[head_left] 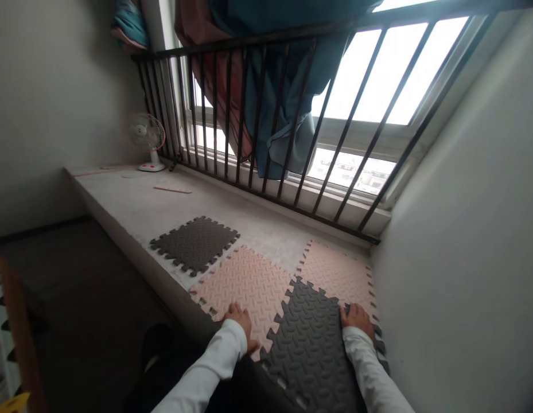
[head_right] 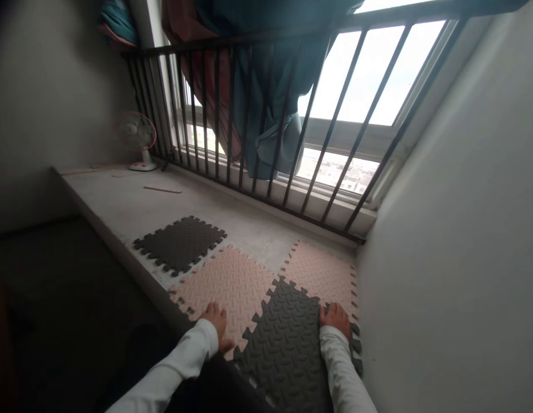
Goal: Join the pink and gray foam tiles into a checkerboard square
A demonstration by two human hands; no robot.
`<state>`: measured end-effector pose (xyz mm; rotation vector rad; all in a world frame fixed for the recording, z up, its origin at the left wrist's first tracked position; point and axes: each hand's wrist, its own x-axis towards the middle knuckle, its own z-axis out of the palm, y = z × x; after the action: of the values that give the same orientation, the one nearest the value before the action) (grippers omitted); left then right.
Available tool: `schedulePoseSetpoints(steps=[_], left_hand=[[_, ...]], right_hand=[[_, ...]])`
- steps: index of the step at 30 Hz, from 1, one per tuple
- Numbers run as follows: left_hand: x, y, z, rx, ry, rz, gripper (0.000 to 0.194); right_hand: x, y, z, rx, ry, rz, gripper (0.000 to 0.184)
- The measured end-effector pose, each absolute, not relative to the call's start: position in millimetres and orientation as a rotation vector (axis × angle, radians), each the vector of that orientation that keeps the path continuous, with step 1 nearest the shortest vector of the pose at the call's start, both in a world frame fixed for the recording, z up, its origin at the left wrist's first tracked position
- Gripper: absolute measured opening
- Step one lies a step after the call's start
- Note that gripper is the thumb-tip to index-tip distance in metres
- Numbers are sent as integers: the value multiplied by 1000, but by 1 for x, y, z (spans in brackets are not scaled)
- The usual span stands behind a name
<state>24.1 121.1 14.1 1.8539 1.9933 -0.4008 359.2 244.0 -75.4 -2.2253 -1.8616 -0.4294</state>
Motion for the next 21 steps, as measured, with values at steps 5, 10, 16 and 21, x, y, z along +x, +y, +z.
schedulePoseSetpoints(steps=[5, 10, 16, 21], left_hand=[[-60, 148, 7, 1798, 2248, -122, 42], [-133, 170, 5, 1515, 2582, -245, 40], [-159, 187, -13, 1483, 2622, -224, 39], [-163, 205, -9, 1477, 2602, -167, 46]], right_hand=[[359, 245, -83, -2195, -1758, -479, 48], [354, 244, -84, -2298, -1664, -494, 58], [349, 243, -78, -2405, -1693, -422, 62], [345, 238, -71, -2426, -1700, -420, 62]])
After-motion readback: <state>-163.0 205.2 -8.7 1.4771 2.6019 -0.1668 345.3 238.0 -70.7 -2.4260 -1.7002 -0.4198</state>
